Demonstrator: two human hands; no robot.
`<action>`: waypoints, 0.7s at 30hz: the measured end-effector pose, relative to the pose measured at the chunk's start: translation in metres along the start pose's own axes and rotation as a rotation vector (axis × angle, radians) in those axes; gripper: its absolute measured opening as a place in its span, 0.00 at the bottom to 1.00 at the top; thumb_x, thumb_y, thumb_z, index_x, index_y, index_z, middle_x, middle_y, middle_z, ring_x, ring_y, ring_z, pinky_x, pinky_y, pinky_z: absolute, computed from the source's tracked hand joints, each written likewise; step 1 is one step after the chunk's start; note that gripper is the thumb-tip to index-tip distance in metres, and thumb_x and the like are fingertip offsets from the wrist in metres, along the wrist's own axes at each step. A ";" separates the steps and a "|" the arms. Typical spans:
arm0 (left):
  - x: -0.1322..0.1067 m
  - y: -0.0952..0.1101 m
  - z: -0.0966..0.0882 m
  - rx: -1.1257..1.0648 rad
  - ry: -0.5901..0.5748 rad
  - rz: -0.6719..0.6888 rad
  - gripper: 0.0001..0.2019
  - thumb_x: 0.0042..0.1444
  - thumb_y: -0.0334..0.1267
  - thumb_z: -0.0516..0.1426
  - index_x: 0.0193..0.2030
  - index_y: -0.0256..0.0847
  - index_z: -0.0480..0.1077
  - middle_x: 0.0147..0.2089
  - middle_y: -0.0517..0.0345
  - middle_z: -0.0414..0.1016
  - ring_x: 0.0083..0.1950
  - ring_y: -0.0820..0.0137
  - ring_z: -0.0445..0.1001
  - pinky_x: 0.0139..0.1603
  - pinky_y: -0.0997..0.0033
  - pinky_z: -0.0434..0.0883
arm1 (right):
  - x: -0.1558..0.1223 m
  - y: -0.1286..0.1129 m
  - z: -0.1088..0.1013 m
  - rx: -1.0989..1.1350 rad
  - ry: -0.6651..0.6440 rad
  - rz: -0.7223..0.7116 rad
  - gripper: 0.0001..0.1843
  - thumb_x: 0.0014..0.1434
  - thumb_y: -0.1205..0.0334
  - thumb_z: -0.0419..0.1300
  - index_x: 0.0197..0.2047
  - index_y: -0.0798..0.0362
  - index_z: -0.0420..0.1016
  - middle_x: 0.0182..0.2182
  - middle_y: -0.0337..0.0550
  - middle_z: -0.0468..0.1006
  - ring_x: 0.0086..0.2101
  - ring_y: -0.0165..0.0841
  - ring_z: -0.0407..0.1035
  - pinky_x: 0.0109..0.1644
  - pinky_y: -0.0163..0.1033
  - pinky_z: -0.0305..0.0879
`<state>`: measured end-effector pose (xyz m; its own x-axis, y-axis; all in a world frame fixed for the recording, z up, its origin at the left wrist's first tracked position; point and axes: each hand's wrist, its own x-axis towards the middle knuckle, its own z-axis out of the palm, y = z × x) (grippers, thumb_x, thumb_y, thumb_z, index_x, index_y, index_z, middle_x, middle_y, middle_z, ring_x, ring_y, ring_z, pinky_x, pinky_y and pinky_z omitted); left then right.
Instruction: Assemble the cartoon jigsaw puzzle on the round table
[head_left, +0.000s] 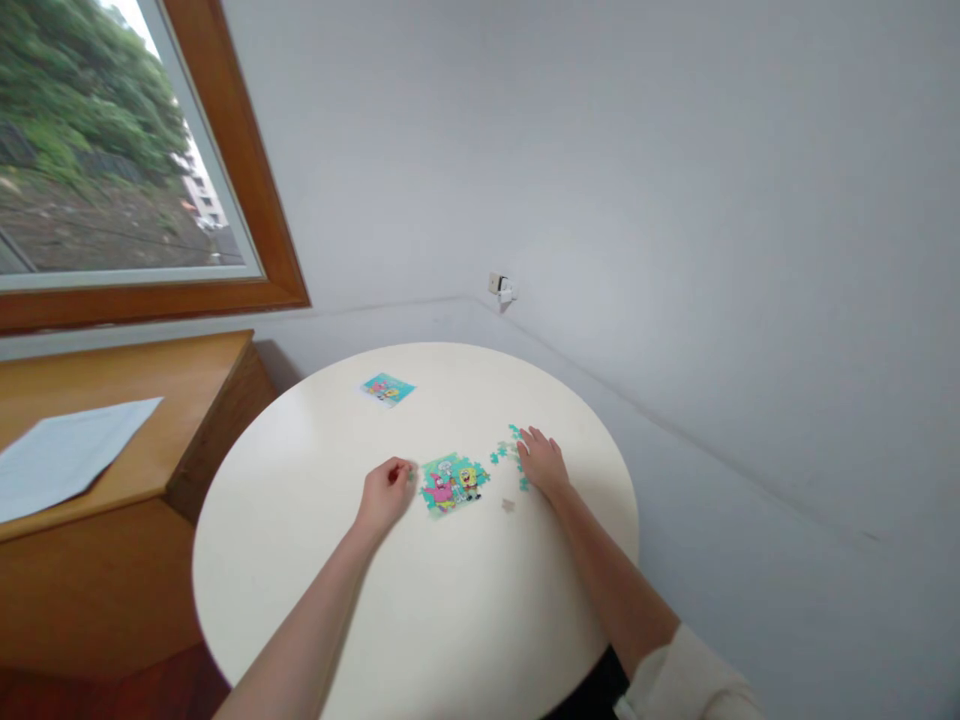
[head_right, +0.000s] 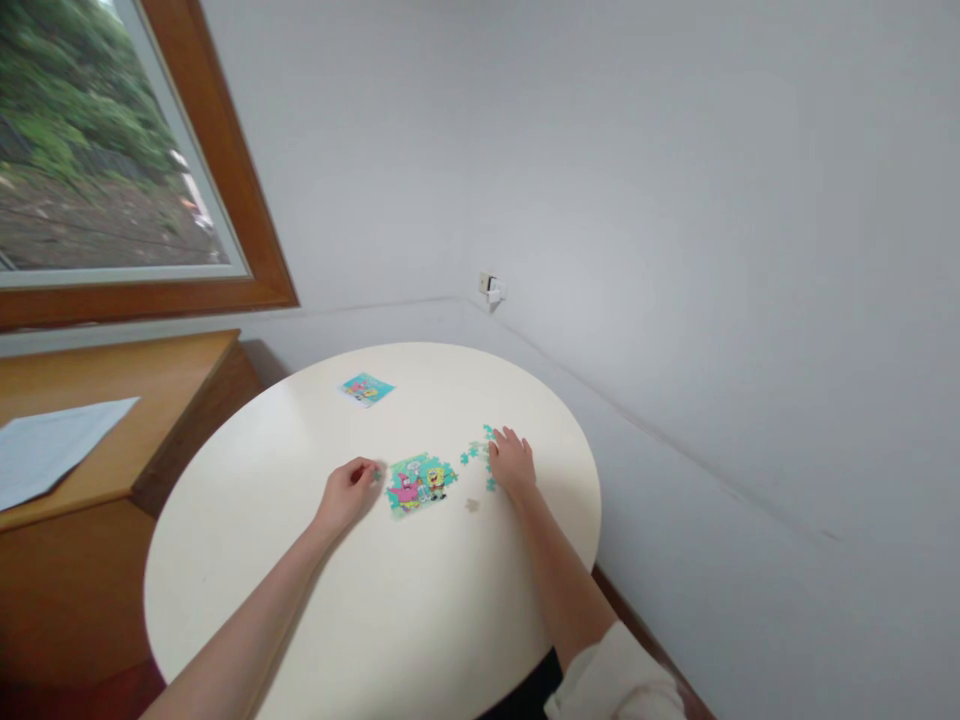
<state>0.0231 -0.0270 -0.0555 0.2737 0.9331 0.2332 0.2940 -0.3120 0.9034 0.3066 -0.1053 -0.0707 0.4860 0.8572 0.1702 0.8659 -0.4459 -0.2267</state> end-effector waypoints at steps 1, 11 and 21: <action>0.000 0.000 0.000 0.000 0.011 -0.002 0.13 0.47 0.44 0.51 0.27 0.38 0.72 0.26 0.55 0.77 0.29 0.67 0.73 0.32 0.70 0.67 | 0.001 0.001 0.001 0.016 0.006 -0.001 0.25 0.66 0.60 0.42 0.62 0.55 0.63 0.63 0.50 0.62 0.63 0.37 0.53 0.66 0.48 0.46; 0.001 -0.003 -0.003 0.023 0.087 -0.009 0.12 0.49 0.44 0.51 0.28 0.39 0.72 0.26 0.55 0.76 0.28 0.68 0.71 0.32 0.70 0.67 | 0.011 0.018 0.011 0.492 0.263 -0.013 0.20 0.62 0.58 0.45 0.45 0.54 0.77 0.47 0.50 0.78 0.50 0.36 0.69 0.59 0.43 0.59; 0.000 -0.004 -0.004 0.309 0.127 0.091 0.10 0.47 0.34 0.51 0.30 0.40 0.73 0.31 0.54 0.74 0.35 0.67 0.72 0.41 0.67 0.68 | 0.009 0.033 0.004 1.254 0.511 0.250 0.27 0.53 0.40 0.51 0.35 0.56 0.74 0.31 0.47 0.76 0.34 0.34 0.71 0.38 0.38 0.68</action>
<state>0.0186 -0.0250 -0.0578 0.2009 0.9076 0.3687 0.5425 -0.4165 0.7296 0.3386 -0.1116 -0.0802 0.8371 0.4782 0.2656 0.1969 0.1895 -0.9619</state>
